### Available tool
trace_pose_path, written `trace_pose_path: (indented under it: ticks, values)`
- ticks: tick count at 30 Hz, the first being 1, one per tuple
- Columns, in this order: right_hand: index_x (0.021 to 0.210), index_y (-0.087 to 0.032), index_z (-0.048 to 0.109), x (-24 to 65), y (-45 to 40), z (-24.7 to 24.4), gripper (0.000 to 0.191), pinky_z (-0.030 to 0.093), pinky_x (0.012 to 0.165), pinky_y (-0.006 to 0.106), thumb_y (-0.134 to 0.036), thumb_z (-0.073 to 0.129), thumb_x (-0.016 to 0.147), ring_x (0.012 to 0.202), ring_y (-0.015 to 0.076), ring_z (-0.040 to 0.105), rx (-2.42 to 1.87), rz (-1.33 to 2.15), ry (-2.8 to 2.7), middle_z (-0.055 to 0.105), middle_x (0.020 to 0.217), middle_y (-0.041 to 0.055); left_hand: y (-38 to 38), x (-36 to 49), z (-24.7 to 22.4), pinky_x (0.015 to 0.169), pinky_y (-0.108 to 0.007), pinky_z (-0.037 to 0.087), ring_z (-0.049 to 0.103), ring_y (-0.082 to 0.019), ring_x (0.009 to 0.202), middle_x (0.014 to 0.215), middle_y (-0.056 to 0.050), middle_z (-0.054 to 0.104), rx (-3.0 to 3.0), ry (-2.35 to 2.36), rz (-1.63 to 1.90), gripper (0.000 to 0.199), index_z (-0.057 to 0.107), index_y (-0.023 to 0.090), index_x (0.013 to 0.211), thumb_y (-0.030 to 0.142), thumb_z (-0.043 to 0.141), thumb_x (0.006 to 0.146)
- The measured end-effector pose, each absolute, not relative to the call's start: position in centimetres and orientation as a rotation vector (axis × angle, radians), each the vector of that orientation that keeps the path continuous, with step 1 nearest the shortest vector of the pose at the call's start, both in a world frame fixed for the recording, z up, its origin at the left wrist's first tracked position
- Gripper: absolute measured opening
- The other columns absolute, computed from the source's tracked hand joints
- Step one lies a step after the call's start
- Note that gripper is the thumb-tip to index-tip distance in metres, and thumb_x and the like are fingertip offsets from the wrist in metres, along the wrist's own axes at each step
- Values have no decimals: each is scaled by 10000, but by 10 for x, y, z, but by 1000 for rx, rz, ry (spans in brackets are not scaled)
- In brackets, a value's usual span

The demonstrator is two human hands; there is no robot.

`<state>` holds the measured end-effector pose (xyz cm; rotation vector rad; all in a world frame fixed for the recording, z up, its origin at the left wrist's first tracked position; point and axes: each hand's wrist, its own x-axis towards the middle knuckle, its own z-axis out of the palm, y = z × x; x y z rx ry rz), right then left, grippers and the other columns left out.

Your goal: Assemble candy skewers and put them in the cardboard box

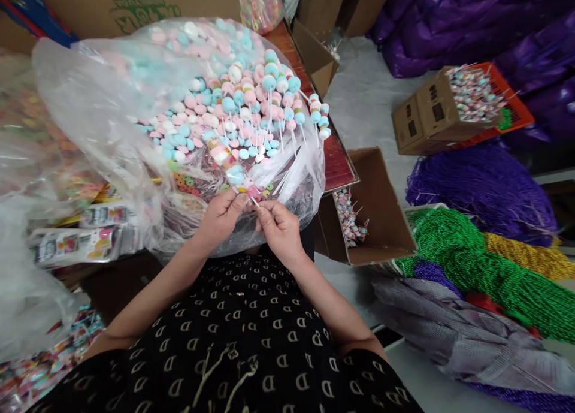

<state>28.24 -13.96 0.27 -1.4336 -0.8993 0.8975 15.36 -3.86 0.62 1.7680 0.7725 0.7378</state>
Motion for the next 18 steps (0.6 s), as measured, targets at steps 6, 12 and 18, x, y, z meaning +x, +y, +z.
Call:
trace_pose_path:
  ticks: [6, 12, 18]
  values:
    - [900, -229, 646, 279, -134, 2, 302, 451, 564, 269, -510, 588, 995, 510, 114, 537, -1466, 757, -1007, 603, 574, -56, -41, 153, 8, 669, -321, 382, 473, -162, 667, 675, 15, 485, 1991, 771, 812, 338, 449, 230, 731, 393, 501, 1023]
    - [936, -227, 648, 278, -135, 0, 328, 429, 532, 257, -543, 589, 999, 467, 99, 492, -1413, 799, -978, 599, 567, -71, -39, 148, 7, 799, -321, 491, 606, -161, 839, 883, -18, 654, 1311, 651, 831, 355, 626, 219, 926, 572, 645, 959]
    - [942, -224, 640, 272, -136, -2, 380, 415, 507, 255, -600, 599, 979, 455, 96, 483, -1399, 849, -965, 608, 569, -69, -34, 164, 23, 772, -340, 549, 699, -210, 881, 727, 13, 661, 780, 512, 795, 462, 695, 232, 1131, 500, 857, 792]
